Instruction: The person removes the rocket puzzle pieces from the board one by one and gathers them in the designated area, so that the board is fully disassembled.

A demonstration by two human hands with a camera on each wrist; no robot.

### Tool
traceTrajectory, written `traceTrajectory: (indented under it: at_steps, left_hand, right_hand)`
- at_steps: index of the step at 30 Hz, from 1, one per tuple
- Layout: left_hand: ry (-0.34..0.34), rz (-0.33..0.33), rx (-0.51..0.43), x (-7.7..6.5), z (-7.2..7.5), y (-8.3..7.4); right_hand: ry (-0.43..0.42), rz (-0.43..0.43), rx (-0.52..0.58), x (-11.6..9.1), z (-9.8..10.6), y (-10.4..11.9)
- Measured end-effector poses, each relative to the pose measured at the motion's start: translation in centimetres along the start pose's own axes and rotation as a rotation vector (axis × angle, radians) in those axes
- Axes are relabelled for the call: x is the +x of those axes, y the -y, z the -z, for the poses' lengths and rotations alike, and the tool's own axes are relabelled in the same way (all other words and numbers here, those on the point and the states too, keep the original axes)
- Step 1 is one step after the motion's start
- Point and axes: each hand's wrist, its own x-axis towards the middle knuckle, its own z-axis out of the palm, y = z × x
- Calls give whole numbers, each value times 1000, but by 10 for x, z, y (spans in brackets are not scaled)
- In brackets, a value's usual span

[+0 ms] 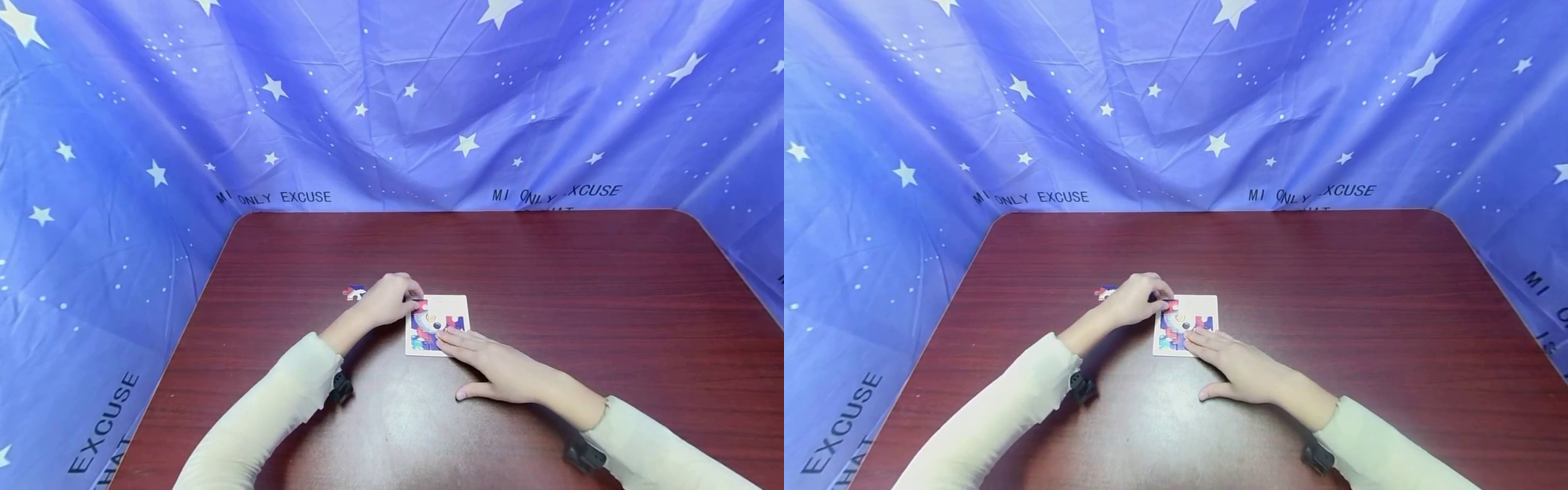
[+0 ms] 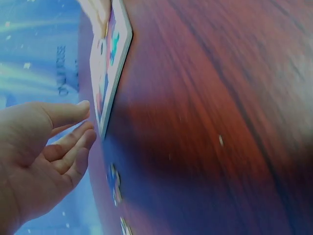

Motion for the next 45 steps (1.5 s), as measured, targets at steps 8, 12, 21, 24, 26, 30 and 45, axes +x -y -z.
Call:
traceTrajectory:
  at_steps: [8, 12, 21, 24, 26, 30, 45]
  left_hand:
    - [-11, 52, 144, 2, -6, -10]
    - [-36, 81, 164, 1, -7, -10]
    - [-39, 112, 85, -3, -9, -10]
    - [-11, 126, 20, -2, -8, -10]
    - [18, 143, -21, -1, -8, -9]
    - [65, 176, -75, 0, -7, -5]
    - [35, 188, -185, 4, -7, -7]
  right_hand:
    - [3, -4, 3, 1, 0, 1]
    - [9, -14, 11, 0, 1, 1]
    - [25, -30, 18, 0, 2, 0]
    - [26, -32, 18, 0, 2, 0]
    - [23, -27, 16, 0, 1, 0]
    - [20, -22, 15, 0, 1, 0]
    - [1, 6, 9, 1, 1, 0]
